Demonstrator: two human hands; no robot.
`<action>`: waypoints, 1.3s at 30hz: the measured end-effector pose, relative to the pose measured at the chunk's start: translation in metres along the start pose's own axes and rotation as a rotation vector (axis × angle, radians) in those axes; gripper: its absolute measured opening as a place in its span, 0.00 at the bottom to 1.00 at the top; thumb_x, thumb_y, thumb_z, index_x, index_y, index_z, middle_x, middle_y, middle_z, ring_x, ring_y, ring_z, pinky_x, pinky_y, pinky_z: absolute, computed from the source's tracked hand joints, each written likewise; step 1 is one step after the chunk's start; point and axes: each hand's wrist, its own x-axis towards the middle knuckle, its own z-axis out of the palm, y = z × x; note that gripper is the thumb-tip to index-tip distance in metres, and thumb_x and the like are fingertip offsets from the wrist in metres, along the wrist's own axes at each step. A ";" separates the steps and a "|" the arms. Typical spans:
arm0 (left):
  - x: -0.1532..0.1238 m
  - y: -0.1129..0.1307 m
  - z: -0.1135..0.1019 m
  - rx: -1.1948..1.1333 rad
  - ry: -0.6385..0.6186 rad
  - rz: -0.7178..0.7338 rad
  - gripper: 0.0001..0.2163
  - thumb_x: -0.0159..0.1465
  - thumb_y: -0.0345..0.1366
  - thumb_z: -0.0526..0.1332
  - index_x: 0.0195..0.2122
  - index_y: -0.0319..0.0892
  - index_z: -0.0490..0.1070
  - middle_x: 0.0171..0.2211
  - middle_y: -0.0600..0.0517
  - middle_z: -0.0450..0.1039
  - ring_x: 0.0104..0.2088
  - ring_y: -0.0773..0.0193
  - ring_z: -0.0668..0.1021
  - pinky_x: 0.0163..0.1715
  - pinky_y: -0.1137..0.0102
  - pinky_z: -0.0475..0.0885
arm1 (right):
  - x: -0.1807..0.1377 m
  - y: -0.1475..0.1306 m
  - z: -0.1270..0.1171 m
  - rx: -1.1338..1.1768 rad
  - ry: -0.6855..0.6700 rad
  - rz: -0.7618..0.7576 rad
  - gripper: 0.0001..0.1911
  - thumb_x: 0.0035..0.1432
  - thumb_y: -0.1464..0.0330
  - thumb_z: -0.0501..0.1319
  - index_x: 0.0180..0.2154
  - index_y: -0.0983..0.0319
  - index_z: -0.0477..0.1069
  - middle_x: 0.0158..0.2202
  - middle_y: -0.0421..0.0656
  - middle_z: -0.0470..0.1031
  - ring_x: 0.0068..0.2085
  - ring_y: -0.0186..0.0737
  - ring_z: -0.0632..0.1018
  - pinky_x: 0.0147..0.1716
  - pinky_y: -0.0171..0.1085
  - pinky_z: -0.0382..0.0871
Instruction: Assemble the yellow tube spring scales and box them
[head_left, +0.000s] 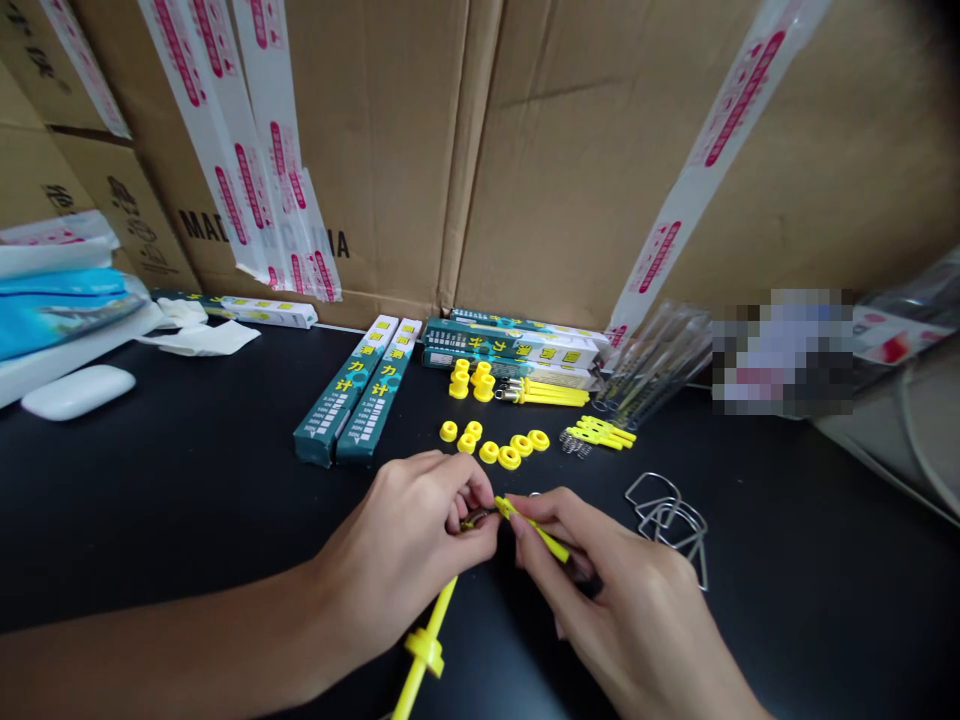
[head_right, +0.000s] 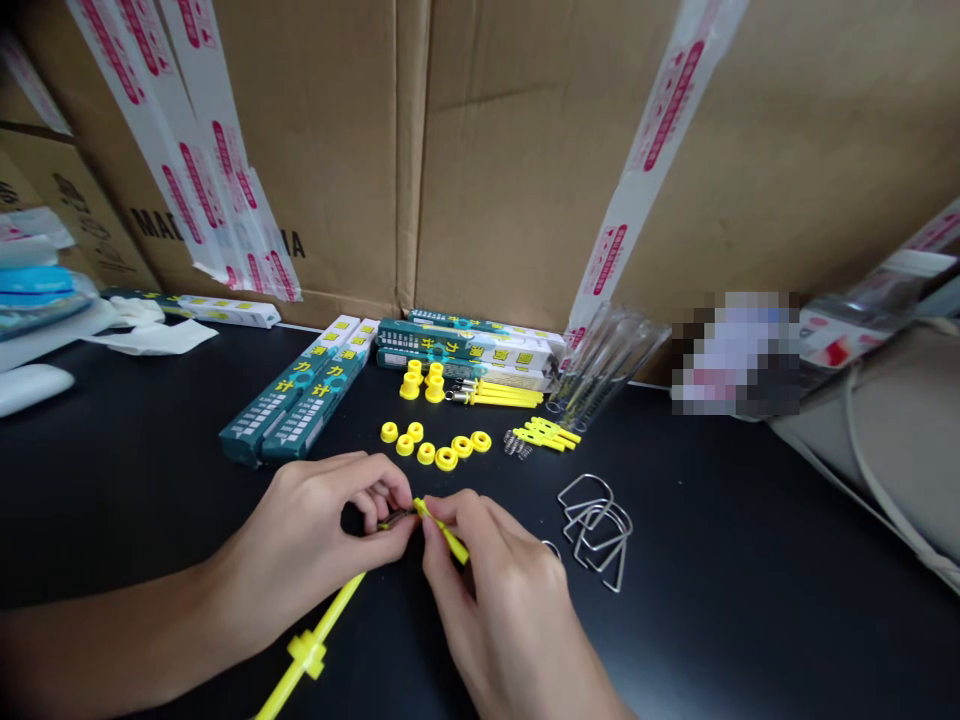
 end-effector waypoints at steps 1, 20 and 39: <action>0.000 0.000 0.000 -0.002 -0.002 -0.007 0.06 0.55 0.24 0.64 0.29 0.42 0.73 0.25 0.60 0.71 0.22 0.74 0.74 0.26 0.80 0.69 | 0.000 0.000 0.000 0.001 0.004 -0.004 0.09 0.68 0.66 0.55 0.35 0.58 0.72 0.27 0.38 0.80 0.12 0.29 0.71 0.12 0.28 0.65; 0.003 0.002 -0.001 0.005 -0.037 -0.051 0.05 0.54 0.25 0.64 0.28 0.42 0.73 0.23 0.61 0.71 0.22 0.74 0.74 0.25 0.81 0.68 | 0.003 -0.005 -0.002 0.183 -0.144 0.132 0.10 0.68 0.65 0.53 0.34 0.58 0.68 0.21 0.33 0.74 0.14 0.31 0.75 0.16 0.29 0.64; 0.003 0.004 -0.003 0.043 -0.071 -0.062 0.05 0.56 0.26 0.62 0.28 0.42 0.71 0.25 0.59 0.72 0.23 0.71 0.74 0.26 0.77 0.69 | 0.002 -0.007 0.004 0.150 -0.089 0.106 0.10 0.68 0.65 0.53 0.33 0.59 0.68 0.22 0.37 0.75 0.14 0.32 0.72 0.13 0.28 0.65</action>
